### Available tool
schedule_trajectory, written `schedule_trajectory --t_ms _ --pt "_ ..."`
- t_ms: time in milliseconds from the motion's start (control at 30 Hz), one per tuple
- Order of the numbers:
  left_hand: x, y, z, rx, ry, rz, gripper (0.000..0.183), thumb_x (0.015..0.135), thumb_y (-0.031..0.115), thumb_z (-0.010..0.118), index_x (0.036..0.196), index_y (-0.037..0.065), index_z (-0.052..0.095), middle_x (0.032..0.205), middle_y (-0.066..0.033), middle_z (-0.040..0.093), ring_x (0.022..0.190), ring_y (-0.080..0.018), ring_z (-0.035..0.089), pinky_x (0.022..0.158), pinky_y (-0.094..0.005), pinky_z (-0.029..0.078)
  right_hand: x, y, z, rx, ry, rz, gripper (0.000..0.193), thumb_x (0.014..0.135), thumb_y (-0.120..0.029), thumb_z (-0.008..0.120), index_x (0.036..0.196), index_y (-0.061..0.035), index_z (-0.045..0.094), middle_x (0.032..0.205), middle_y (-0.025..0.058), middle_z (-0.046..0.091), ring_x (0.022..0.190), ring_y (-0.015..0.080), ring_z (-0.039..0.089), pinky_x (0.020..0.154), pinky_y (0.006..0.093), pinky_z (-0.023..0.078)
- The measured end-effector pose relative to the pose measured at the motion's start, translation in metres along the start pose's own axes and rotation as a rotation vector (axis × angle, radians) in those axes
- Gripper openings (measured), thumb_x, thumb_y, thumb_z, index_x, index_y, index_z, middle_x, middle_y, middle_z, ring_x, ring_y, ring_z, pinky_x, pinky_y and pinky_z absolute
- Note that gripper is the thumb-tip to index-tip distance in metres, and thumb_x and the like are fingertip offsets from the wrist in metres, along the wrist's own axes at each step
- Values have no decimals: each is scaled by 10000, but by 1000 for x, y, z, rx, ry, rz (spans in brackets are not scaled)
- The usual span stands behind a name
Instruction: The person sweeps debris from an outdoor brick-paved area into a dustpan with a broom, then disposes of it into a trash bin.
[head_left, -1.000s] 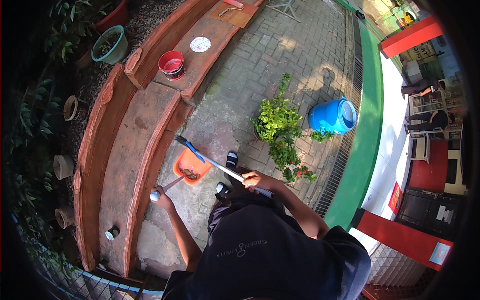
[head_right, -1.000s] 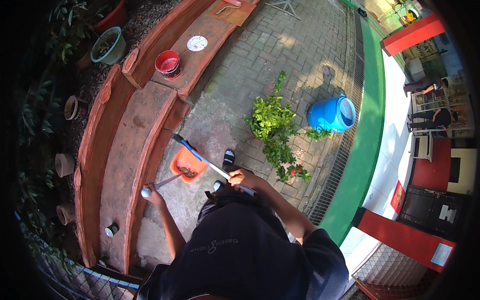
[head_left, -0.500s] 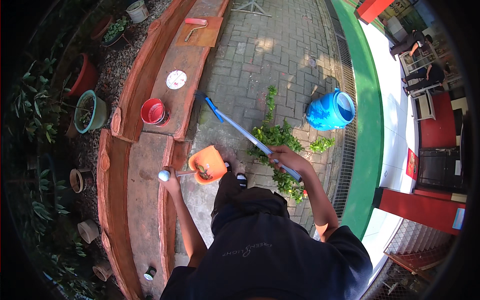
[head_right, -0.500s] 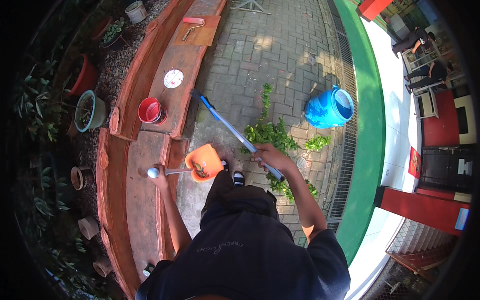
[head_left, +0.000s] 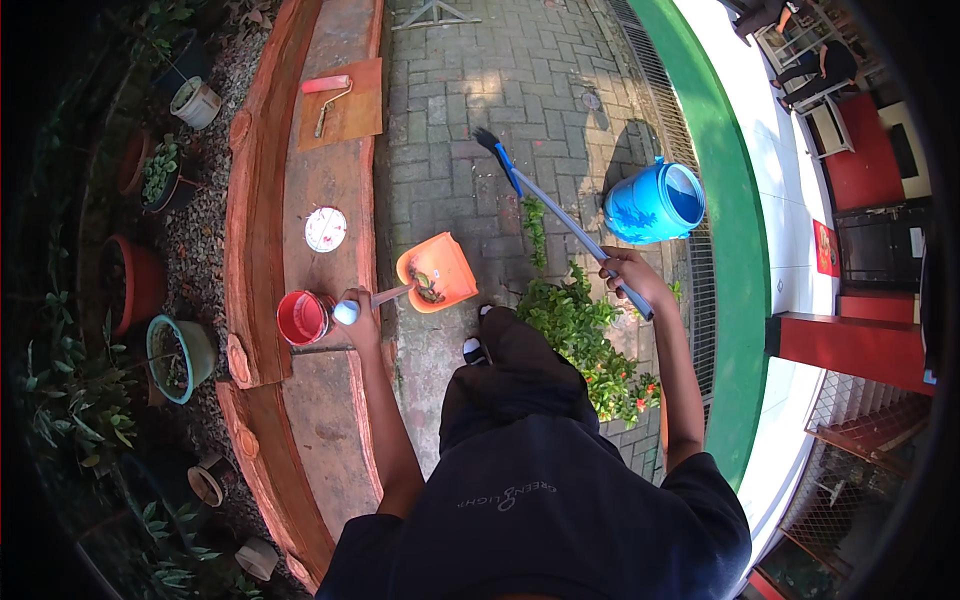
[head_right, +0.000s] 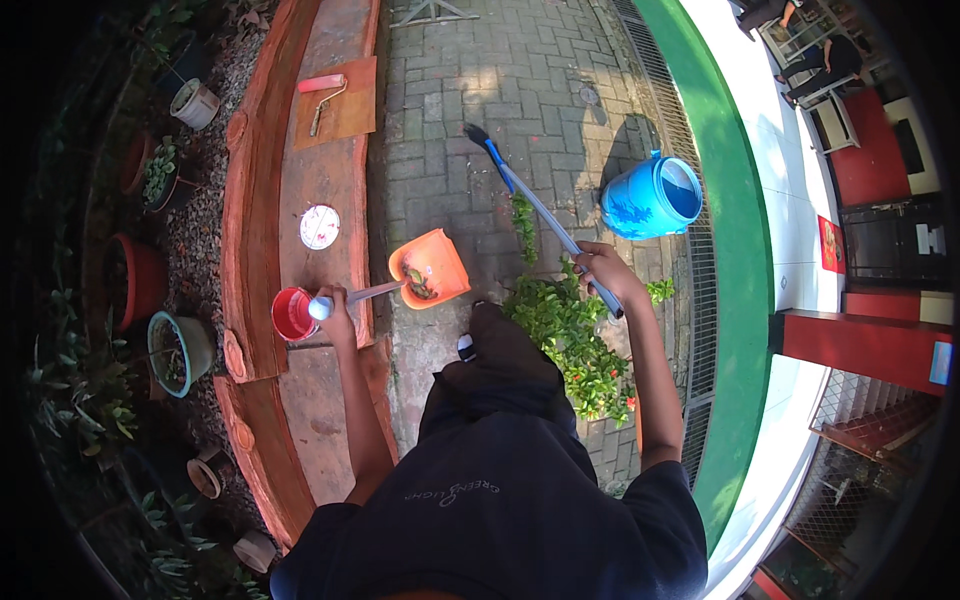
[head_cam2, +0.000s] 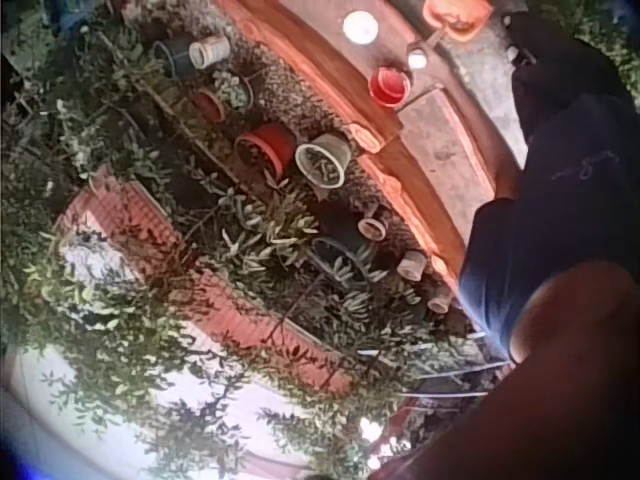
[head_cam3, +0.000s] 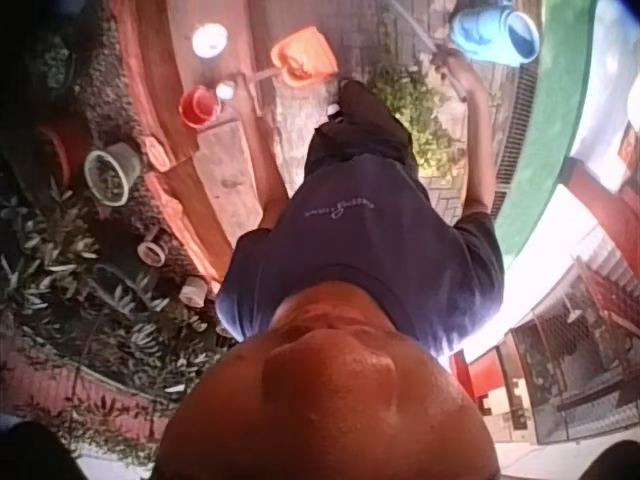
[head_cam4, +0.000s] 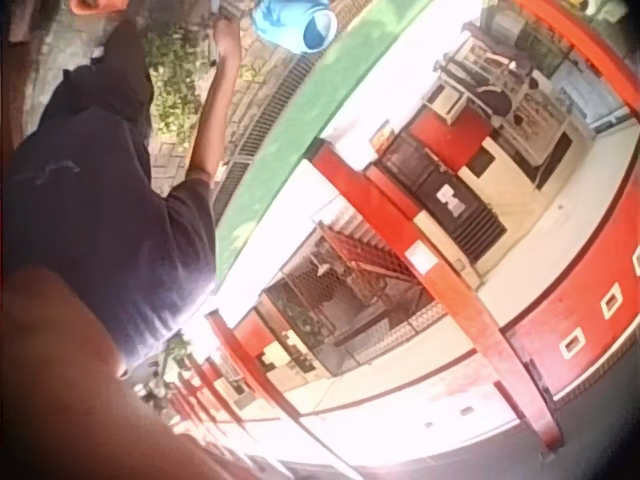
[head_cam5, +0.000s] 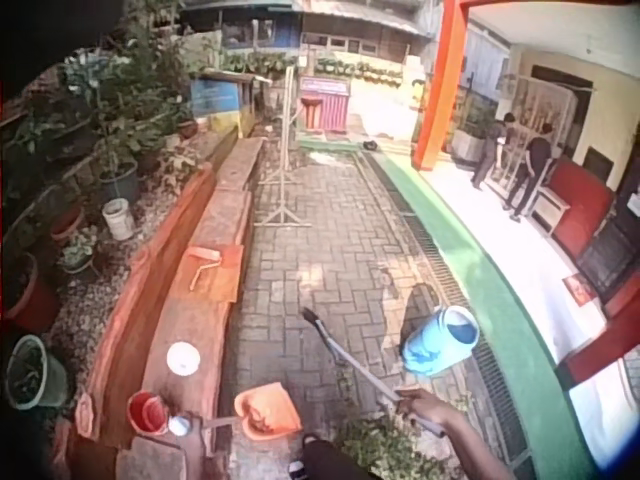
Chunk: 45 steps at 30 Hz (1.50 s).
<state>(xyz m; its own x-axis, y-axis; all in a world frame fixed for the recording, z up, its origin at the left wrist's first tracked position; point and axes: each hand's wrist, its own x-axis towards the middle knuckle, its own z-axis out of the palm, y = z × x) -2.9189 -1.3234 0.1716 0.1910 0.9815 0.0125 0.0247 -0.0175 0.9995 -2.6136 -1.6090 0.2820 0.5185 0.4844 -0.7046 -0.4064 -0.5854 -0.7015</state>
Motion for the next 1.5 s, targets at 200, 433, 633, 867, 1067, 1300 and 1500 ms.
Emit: schedule_trajectory --t_ms 200,433,633,867,1067,1300,1500 --pt "107 -23 71 -18 -27 78 260 798 43 565 586 25 416 566 12 416 537 -82 388 503 -246 318 107 -26 -45 106 53 -15 185 797 -109 516 945 1 509 608 -8 466 448 50 425 370 211 349" --pt "217 -13 181 90 -125 48 249 784 31 570 580 34 427 536 22 397 508 -65 367 468 -247 303 246 -68 -88 137 105 -26 103 774 -88 541 818 3 520 549 10 454 435 87 440 354 231 346" --pt "315 -25 268 120 -254 56 270 796 36 556 575 32 401 555 25 370 524 -57 352 472 -245 287 344 -114 -119 179 103 94 102 756 -62 583 781 18 525 557 38 475 428 100 446 344 236 348" --pt "419 -54 351 74 -373 42 255 784 19 561 590 37 396 574 29 366 544 -61 358 493 -235 305 435 -143 -118 151 34 127 84 780 -38 541 782 29 491 559 58 456 438 124 440 370 262 368" --pt "490 -96 406 55 -471 -20 231 780 7 558 600 33 415 599 33 389 569 -53 373 506 -231 317 509 -145 -101 244 -13 232 84 800 -25 509 774 31 450 578 94 464 462 163 464 378 286 368" --pt "549 -143 449 86 -561 9 166 761 10 558 622 17 468 610 28 432 594 -51 419 532 -217 350 544 -209 -50 315 46 302 70 805 -4 475 756 11 428 586 81 440 467 158 440 379 282 357" --pt "591 -166 476 20 -512 -79 160 746 -6 563 637 24 450 668 17 472 635 -60 448 575 -222 384 548 -243 25 264 -17 315 57 812 -18 456 765 7 435 590 73 447 471 161 458 379 286 379"
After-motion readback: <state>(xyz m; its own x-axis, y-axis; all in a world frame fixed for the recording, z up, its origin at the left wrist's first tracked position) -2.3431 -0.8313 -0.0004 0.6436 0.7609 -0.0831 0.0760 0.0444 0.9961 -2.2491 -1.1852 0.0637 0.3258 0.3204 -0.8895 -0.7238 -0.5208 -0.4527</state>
